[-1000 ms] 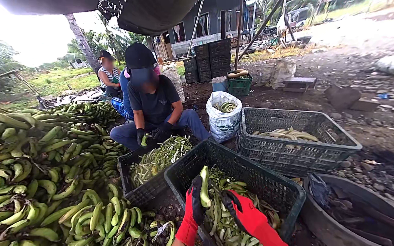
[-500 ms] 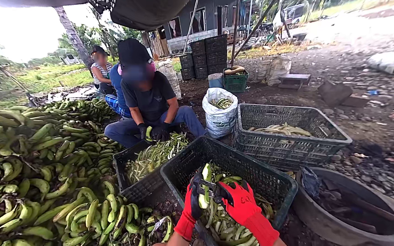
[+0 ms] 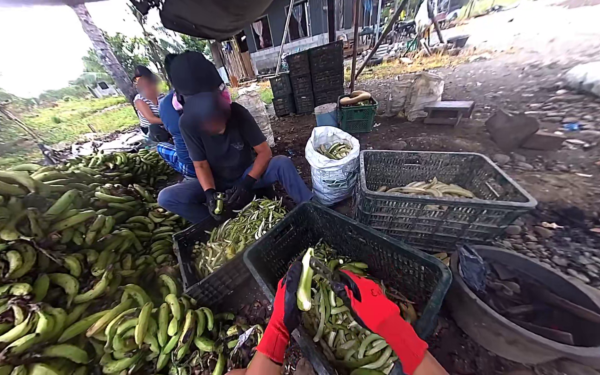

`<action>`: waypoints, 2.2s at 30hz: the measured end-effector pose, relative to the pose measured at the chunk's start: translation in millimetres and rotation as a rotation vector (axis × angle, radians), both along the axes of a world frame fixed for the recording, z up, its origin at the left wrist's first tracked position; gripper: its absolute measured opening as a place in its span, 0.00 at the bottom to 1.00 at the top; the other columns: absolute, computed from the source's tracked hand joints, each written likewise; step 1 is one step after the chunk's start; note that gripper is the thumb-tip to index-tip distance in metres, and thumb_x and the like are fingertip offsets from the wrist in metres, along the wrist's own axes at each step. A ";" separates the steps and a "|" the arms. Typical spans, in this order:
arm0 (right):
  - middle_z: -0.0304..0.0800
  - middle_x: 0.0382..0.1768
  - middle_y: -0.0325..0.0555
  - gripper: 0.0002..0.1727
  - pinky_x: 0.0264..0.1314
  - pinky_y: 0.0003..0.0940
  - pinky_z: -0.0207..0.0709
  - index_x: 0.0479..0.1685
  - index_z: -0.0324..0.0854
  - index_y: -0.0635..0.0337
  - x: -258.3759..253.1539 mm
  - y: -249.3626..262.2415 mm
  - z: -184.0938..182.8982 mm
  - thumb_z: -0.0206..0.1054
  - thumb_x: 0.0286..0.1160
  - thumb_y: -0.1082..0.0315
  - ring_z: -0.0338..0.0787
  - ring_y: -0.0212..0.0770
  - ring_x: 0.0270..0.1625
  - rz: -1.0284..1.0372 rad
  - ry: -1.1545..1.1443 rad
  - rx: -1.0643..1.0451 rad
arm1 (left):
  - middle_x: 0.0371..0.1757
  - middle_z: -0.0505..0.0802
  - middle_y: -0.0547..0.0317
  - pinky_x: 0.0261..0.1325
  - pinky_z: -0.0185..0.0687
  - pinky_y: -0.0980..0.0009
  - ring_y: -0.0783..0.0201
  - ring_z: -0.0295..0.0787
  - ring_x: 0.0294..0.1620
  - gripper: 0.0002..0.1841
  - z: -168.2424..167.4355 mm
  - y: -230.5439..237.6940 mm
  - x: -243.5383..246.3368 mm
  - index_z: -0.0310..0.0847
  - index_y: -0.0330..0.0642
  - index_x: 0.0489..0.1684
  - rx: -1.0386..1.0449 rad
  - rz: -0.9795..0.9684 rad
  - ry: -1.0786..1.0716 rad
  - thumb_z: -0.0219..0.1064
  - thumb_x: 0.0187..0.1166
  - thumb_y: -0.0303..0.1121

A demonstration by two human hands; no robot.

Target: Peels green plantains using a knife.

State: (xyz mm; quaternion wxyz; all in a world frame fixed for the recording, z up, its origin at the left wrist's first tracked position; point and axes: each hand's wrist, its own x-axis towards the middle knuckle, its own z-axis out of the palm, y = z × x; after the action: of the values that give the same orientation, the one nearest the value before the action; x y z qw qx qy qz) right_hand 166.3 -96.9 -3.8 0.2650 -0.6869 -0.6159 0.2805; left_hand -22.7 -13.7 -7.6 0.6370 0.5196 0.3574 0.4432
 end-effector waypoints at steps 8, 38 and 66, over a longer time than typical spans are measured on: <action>0.84 0.72 0.56 0.30 0.90 0.67 0.46 0.87 0.70 0.40 -17.4 -12.1 15.9 0.55 0.88 0.44 0.78 0.57 0.79 0.296 -0.214 -0.061 | 0.68 0.87 0.52 0.64 0.82 0.73 0.71 0.86 0.60 0.28 3.1 -1.2 -1.8 0.67 0.34 0.83 0.129 -0.122 -0.074 0.42 0.91 0.43; 0.88 0.66 0.58 0.31 0.79 0.63 0.70 0.86 0.69 0.50 -60.6 -18.5 14.3 0.49 0.91 0.45 0.86 0.58 0.72 -0.043 -0.036 -0.194 | 0.84 0.72 0.35 0.85 0.61 0.70 0.61 0.69 0.84 0.26 8.8 -0.5 1.2 0.63 0.25 0.84 0.291 0.566 0.101 0.50 0.89 0.29; 0.87 0.68 0.62 0.30 0.81 0.68 0.64 0.87 0.70 0.47 -7.2 9.5 3.3 0.50 0.92 0.46 0.83 0.64 0.75 -0.350 -0.099 -0.131 | 0.62 0.87 0.47 0.51 0.87 0.66 0.64 0.88 0.49 0.30 5.7 8.5 -18.1 0.56 0.40 0.89 0.001 0.124 -0.072 0.51 0.90 0.43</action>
State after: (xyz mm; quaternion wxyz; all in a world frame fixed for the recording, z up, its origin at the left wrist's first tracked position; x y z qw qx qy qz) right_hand 159.1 -87.4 -0.5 0.2337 -0.8122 -0.4798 0.2355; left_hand -40.8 -5.1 -1.9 0.6206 0.4805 0.3656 0.5003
